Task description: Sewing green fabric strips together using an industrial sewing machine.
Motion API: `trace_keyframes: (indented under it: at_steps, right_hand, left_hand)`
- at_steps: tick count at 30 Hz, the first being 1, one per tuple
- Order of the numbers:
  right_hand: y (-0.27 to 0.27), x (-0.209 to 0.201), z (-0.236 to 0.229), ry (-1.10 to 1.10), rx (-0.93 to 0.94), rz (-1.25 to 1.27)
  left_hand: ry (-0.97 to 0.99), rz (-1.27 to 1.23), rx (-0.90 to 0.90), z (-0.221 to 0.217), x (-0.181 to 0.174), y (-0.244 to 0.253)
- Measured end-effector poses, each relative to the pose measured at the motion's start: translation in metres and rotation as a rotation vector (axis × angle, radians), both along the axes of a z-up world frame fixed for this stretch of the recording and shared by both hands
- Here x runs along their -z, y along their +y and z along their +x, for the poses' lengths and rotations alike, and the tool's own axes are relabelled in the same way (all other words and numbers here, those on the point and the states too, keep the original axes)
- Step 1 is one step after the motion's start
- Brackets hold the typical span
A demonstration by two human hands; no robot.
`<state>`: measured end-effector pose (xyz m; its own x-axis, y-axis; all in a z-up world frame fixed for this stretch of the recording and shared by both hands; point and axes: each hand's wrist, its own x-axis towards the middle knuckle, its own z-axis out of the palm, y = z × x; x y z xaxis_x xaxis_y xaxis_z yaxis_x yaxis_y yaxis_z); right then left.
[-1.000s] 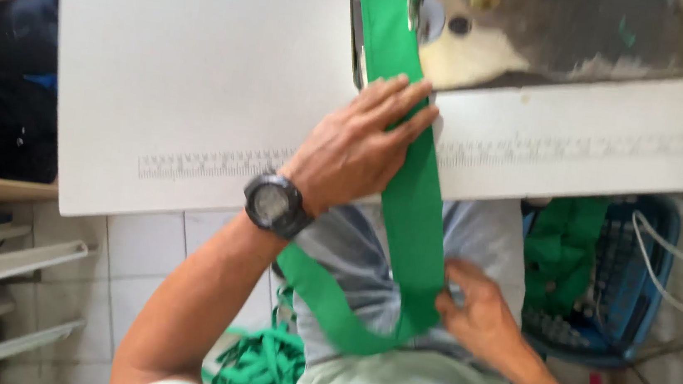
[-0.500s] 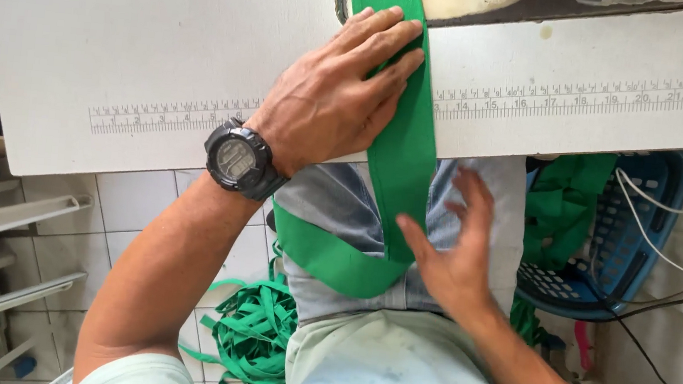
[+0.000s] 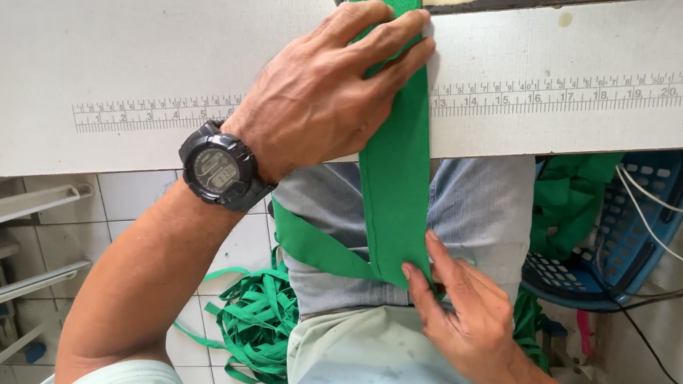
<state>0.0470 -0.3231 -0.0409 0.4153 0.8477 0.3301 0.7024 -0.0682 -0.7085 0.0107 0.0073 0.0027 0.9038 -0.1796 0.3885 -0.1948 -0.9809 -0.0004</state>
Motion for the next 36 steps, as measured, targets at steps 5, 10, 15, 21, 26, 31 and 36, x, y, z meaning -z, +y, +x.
trace_keyframes:
  at_steps: [5,10,15,21,26,31,36]
  right_hand:
    - [-0.002,0.005,0.002,-0.002,-0.014,-0.004]
    - [0.001,0.002,0.004,-0.022,-0.028,-0.006]
    - [-0.004,0.0,0.001,-0.059,-0.05,-0.024]
    - [-0.018,-0.003,-0.005,0.094,-0.108,-0.113]
    - [-0.011,0.001,0.003,0.084,-0.126,-0.091]
    - [0.01,-0.002,0.017,0.085,-0.165,-0.073]
    - [0.027,-0.003,0.029,0.044,-0.123,-0.067]
  left_hand:
    - [-0.049,-0.05,0.014,0.0,-0.002,-0.002]
    - [-0.068,-0.12,0.031,0.0,-0.001,-0.001]
    - [-0.046,-0.143,0.024,-0.002,0.002,-0.002]
    - [-0.009,-0.188,0.005,-0.003,0.0,-0.006]
    - [0.022,-0.19,0.0,0.002,0.0,0.001]
    - [0.025,-0.174,0.006,0.016,0.002,0.023]
    - [0.018,-0.193,0.081,0.031,-0.002,0.049]
